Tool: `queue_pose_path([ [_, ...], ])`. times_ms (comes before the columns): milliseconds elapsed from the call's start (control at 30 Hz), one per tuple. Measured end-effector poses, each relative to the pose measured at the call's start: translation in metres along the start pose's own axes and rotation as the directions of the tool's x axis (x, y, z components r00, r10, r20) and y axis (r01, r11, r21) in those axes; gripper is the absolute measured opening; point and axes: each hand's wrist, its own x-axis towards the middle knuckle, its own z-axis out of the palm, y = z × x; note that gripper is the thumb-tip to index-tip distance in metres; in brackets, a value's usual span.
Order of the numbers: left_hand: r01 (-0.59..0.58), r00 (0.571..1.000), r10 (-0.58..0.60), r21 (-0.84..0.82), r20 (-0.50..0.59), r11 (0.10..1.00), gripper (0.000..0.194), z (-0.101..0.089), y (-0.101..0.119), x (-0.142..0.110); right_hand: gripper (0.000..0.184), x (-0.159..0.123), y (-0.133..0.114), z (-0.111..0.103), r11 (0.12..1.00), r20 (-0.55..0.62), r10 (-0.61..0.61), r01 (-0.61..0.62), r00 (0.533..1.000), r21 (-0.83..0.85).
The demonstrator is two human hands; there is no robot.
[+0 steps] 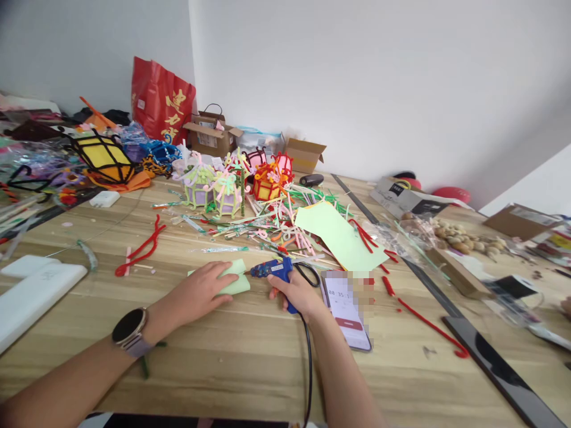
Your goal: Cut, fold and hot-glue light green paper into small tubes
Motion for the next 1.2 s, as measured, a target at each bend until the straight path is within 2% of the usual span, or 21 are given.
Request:
queue_pose_path([
  [700, 0.014, 1.000, -0.015, 0.029, 0.015, 0.999, 0.030, 0.000, 0.001, 0.001, 0.020, -0.001, -0.001, 0.006, 0.995, -0.041, -0.015, 0.011, 0.999, -0.100],
  [867, 0.009, 1.000, -0.009, 0.038, 0.011, 0.999, 0.030, -0.001, 0.001, 0.001, 0.023, 0.000, 0.001, -0.006, 0.997, -0.091, -0.018, 0.011, 0.996, -0.083],
  [967, 0.015, 0.999, -0.018, 0.068, 0.041, 0.998, 0.034, -0.003, 0.002, 0.001, 0.028, 0.003, 0.005, -0.015, 0.999, -0.125, -0.028, 0.033, 0.992, 0.042],
  [1033, 0.024, 0.998, -0.028, 0.077, 0.054, 0.997, 0.036, -0.005, 0.003, 0.001, 0.025, 0.004, 0.007, -0.019, 0.966, -0.108, -0.041, 0.067, 0.993, 0.251],
  [1100, 0.029, 0.998, -0.033, 0.074, 0.048, 0.997, 0.036, -0.006, 0.004, 0.001, 0.013, 0.005, 0.009, -0.020, 0.857, -0.039, -0.043, 0.057, 0.998, 0.513],
  [1200, 0.028, 0.999, -0.029, 0.047, 0.020, 0.998, 0.034, -0.006, 0.003, 0.001, 0.024, 0.004, 0.012, -0.020, 0.677, 0.110, -0.075, -0.031, 0.991, 0.736],
])
